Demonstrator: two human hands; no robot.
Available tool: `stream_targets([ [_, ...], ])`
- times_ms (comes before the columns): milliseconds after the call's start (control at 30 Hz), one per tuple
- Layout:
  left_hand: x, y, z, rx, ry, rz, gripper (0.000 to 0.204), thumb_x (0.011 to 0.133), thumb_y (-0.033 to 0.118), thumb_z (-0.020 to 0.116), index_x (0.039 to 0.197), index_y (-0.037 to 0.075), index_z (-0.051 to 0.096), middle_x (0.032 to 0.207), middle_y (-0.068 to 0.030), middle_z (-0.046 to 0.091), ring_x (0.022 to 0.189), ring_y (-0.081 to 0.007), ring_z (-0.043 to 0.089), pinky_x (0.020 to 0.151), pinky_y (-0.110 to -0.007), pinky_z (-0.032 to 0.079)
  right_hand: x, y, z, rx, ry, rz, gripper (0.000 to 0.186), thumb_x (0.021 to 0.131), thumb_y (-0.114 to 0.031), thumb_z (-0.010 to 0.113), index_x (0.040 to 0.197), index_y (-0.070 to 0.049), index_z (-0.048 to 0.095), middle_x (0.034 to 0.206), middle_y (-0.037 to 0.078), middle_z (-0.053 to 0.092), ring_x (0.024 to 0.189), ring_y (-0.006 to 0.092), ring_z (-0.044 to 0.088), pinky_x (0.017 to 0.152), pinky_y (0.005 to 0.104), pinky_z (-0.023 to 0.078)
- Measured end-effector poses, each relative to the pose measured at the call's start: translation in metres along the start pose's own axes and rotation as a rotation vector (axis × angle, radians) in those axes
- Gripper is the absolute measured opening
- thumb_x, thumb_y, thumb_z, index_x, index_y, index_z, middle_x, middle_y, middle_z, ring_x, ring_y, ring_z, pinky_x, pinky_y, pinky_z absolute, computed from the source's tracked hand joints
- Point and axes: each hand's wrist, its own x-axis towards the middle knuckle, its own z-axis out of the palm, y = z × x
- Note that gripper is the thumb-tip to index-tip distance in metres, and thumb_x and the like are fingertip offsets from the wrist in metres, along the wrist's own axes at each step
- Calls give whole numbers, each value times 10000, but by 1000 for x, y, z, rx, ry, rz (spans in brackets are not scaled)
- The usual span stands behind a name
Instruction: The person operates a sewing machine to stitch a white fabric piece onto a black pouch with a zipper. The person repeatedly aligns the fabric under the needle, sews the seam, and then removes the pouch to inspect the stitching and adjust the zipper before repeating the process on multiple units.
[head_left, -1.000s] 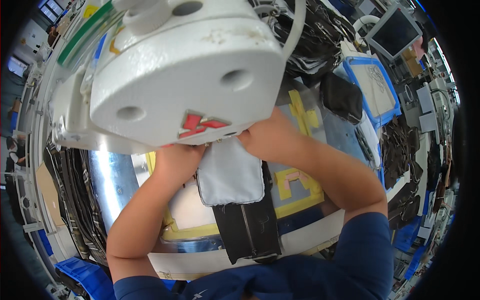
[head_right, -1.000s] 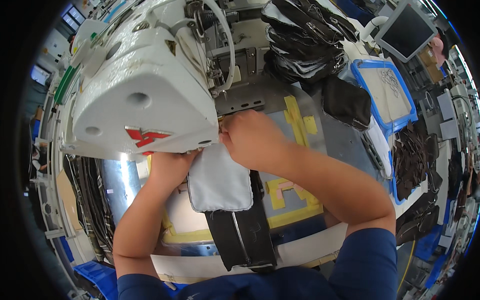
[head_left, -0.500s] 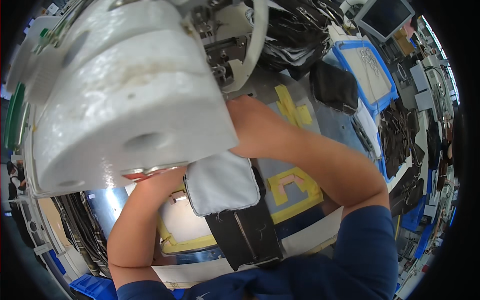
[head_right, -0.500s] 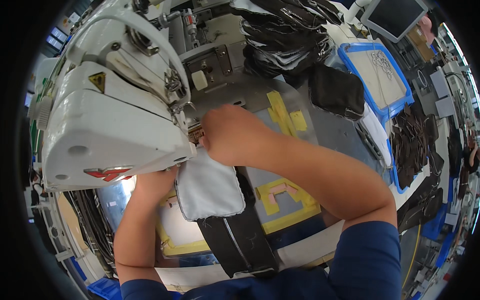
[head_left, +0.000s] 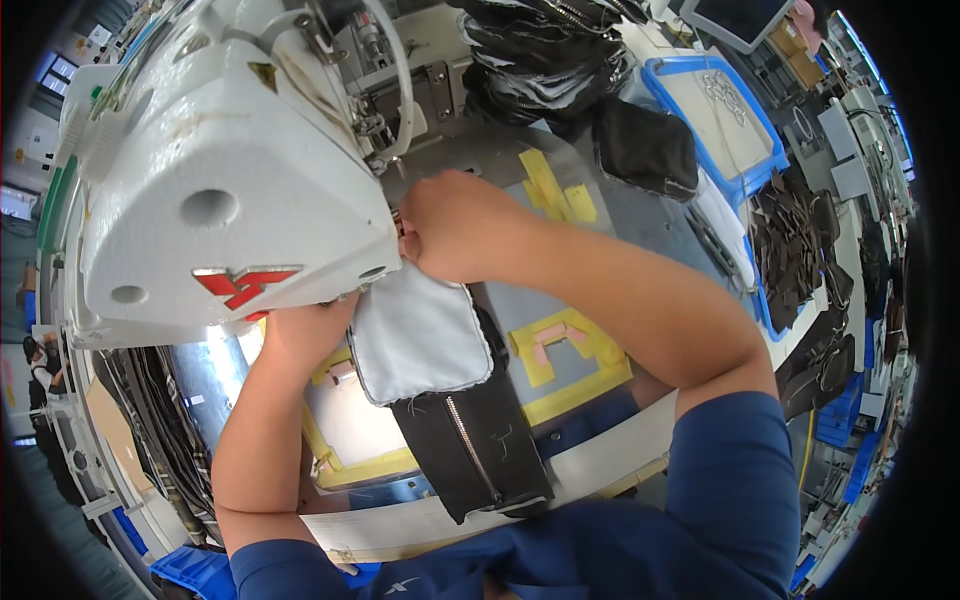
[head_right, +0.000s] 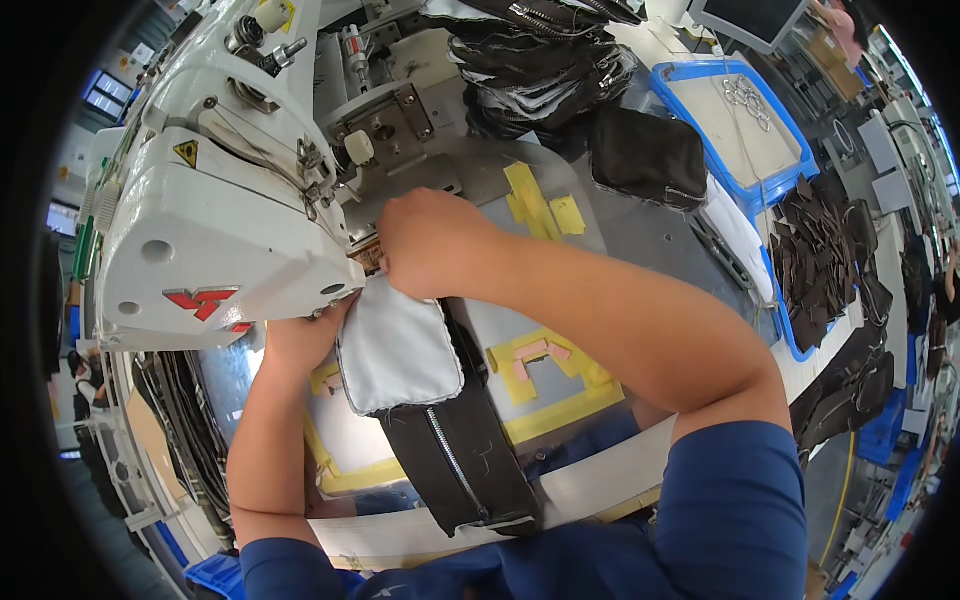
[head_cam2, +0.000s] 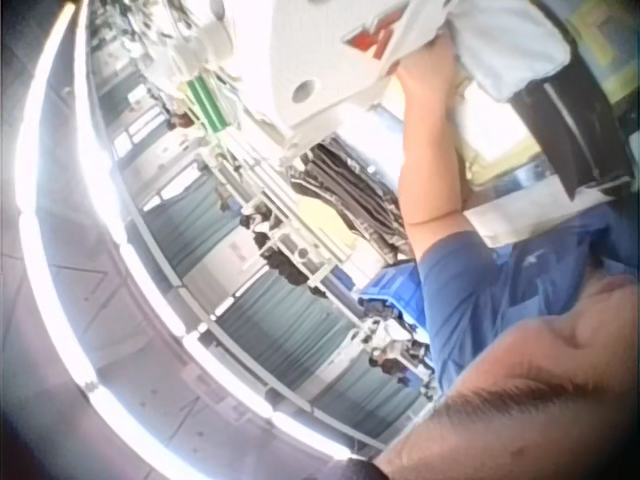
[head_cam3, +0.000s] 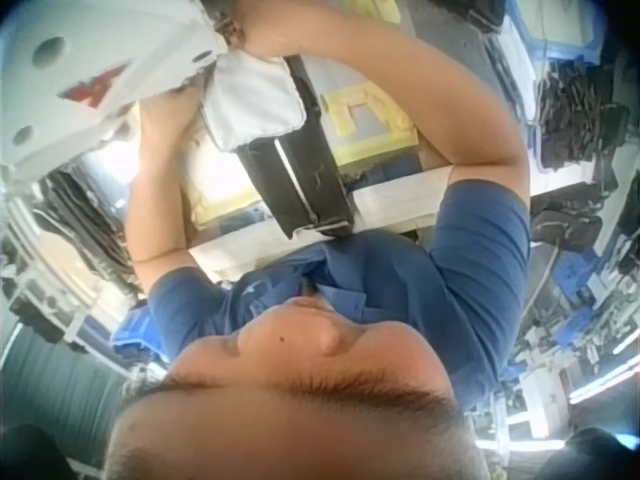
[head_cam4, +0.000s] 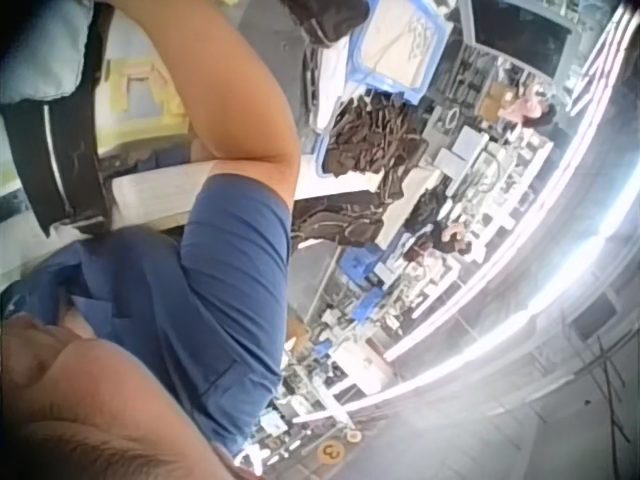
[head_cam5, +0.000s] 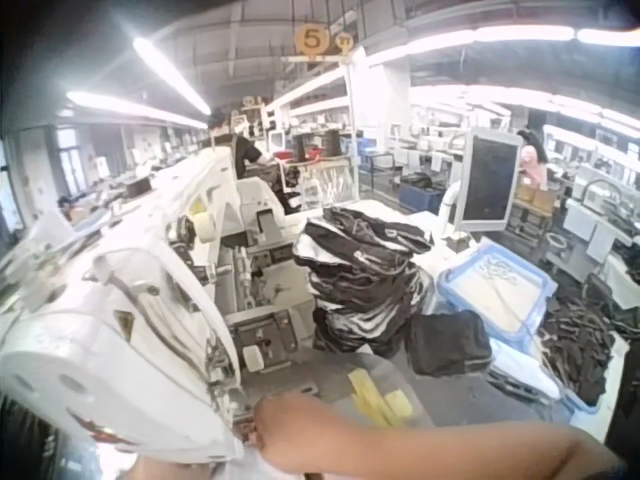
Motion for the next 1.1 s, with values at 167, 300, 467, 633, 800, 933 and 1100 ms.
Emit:
stream_targets([
  [167, 0, 6, -1, 109, -19, 43, 238, 864, 67, 849, 1097, 43, 808, 1017, -127, 804, 925, -303, 767, 818, -400, 594, -2, -6, -2, -11, -9, 76, 274, 897, -227, 715, 936, 34, 790, 960, 287, 761, 992, 464, 748, 877, 535, 601],
  [300, -5, 17, 0, 212, -81, -108, 251, 861, 70, 821, 1110, 49, 801, 1030, -138, 797, 946, -334, 761, 827, -416, 595, -4, 6, 11, -2, 77, 13, 280, 916, -240, 712, 974, 23, 788, 989, 267, 769, 1020, 461, 742, 907, 535, 591],
  [467, -6, 21, -1, 145, -98, -226, 278, 896, 139, 792, 1164, 66, 782, 1068, -143, 795, 999, -335, 763, 861, -412, 600, -4, 10, 18, 10, 132, -32, 268, 915, -240, 701, 984, 5, 786, 972, 254, 766, 1011, 463, 734, 910, 535, 581],
  [633, 1, 29, 0, 109, -189, -475, 281, 945, 227, 776, 1191, 92, 778, 1083, -117, 798, 1009, -284, 764, 883, -394, 595, -10, 2, 7, -1, 166, -11, 269, 912, -232, 673, 913, 18, 773, 907, 281, 735, 931, 495, 713, 858, 552, 574],
  [800, -9, 23, 6, 75, -97, -398, 272, 942, 245, 794, 1159, 80, 783, 1055, -91, 804, 968, -262, 764, 849, -387, 594, -13, 8, 3, -9, 192, -96, 275, 905, -242, 671, 866, 14, 763, 888, 278, 727, 890, 506, 703, 834, 561, 571],
  [933, -5, 22, 2, 94, -165, -356, 274, 939, 237, 800, 1171, 91, 792, 1089, -87, 809, 1012, -261, 769, 862, -383, 603, -14, 9, 4, -50, 203, -83, 264, 900, -234, 668, 859, 10, 759, 882, 271, 730, 885, 498, 707, 840, 560, 572],
  [1100, -5, 20, 1, 103, -169, -299, 273, 931, 233, 806, 1173, 107, 799, 1101, -79, 811, 1030, -260, 772, 867, -384, 608, -16, 7, 2, -108, 203, -71, 261, 894, -224, 666, 858, 18, 756, 881, 262, 738, 901, 485, 716, 855, 557, 577],
])
